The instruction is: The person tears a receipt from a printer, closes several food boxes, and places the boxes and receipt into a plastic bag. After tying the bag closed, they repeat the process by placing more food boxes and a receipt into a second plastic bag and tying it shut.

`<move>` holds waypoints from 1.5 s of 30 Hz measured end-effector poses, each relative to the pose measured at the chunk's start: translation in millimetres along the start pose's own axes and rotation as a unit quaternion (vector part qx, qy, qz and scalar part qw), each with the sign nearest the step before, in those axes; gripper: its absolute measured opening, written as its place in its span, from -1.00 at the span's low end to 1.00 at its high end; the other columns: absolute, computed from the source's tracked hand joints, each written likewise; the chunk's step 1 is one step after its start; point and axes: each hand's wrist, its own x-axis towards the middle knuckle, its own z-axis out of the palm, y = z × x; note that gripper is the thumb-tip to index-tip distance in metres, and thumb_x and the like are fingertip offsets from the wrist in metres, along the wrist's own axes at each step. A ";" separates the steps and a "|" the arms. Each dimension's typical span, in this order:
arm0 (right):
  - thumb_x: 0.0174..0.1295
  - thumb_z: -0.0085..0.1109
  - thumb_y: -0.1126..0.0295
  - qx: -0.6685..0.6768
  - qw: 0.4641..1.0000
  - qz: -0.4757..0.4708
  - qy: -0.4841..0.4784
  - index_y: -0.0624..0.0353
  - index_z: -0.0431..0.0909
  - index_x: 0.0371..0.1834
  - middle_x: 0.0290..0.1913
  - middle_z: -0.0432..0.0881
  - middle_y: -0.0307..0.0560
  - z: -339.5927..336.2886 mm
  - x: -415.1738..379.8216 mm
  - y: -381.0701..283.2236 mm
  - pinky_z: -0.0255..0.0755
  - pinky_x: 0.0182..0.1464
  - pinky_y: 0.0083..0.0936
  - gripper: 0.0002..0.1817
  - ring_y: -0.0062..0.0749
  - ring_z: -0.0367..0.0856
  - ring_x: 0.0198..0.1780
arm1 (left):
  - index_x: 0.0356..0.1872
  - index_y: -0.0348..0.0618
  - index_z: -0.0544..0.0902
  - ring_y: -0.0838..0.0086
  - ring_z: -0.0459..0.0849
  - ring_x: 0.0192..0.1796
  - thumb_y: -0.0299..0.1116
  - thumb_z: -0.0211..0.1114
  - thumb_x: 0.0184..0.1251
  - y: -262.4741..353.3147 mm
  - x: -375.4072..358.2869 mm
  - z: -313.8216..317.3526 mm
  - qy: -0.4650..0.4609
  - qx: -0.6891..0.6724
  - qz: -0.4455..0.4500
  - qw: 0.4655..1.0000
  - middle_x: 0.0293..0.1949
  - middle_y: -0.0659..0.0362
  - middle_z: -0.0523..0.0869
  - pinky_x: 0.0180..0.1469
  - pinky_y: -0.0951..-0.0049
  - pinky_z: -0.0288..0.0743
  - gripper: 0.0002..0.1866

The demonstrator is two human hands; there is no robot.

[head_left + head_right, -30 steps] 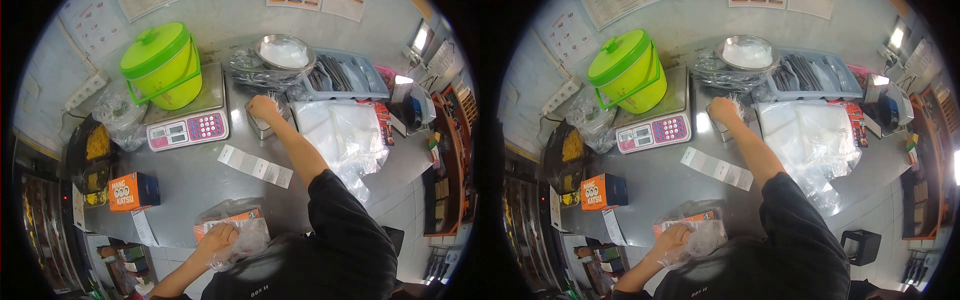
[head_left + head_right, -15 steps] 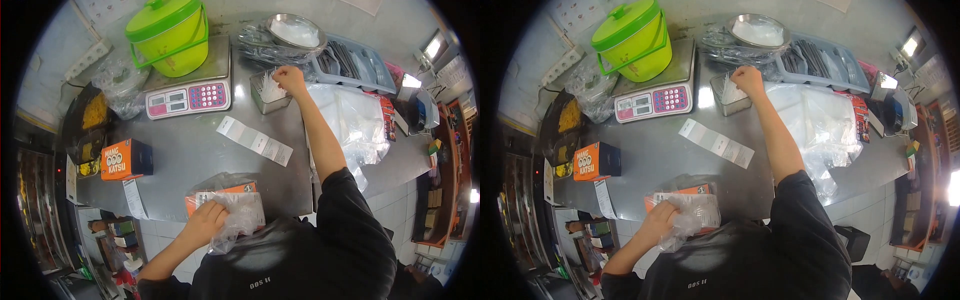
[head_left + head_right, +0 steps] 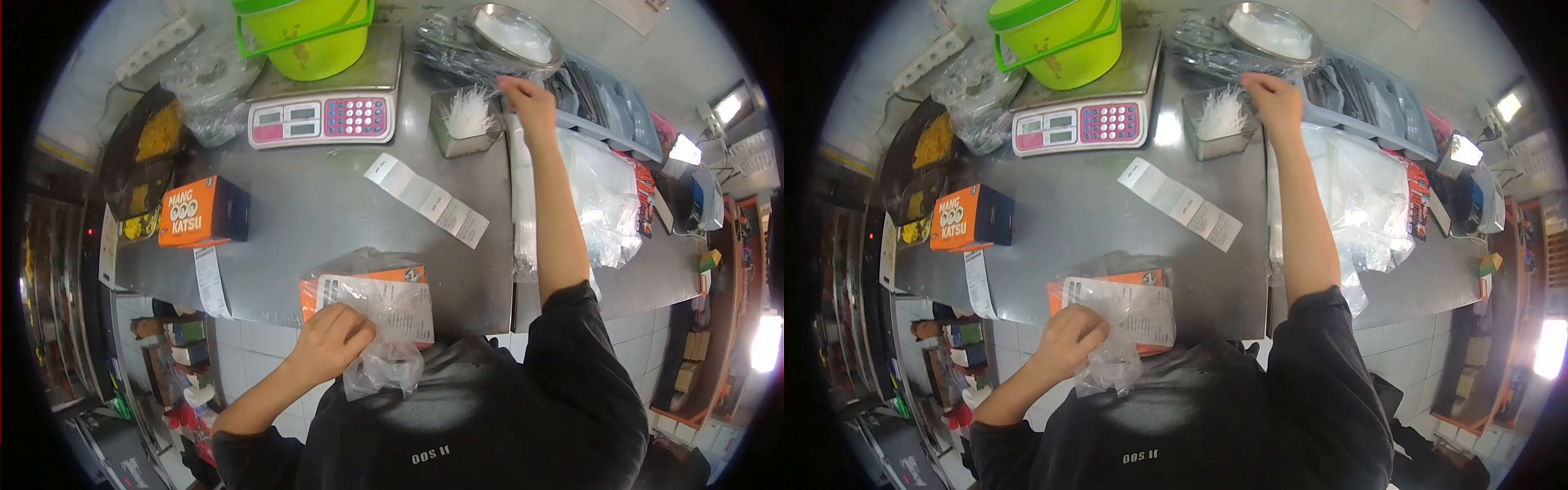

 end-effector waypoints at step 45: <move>-0.02 0.32 0.40 -0.081 0.894 -0.407 -0.167 0.21 0.62 -0.14 -0.36 0.50 -0.17 67.2 -297.0 -120.2 0.48 -0.32 -0.51 -0.67 -0.41 0.55 -0.35 | -0.32 -0.32 0.68 0.57 0.66 -0.44 -0.42 0.37 0.10 -49.3 59.3 -17.7 -0.253 -0.409 -0.375 0.793 -0.49 0.15 0.71 -0.36 0.49 0.52 -0.82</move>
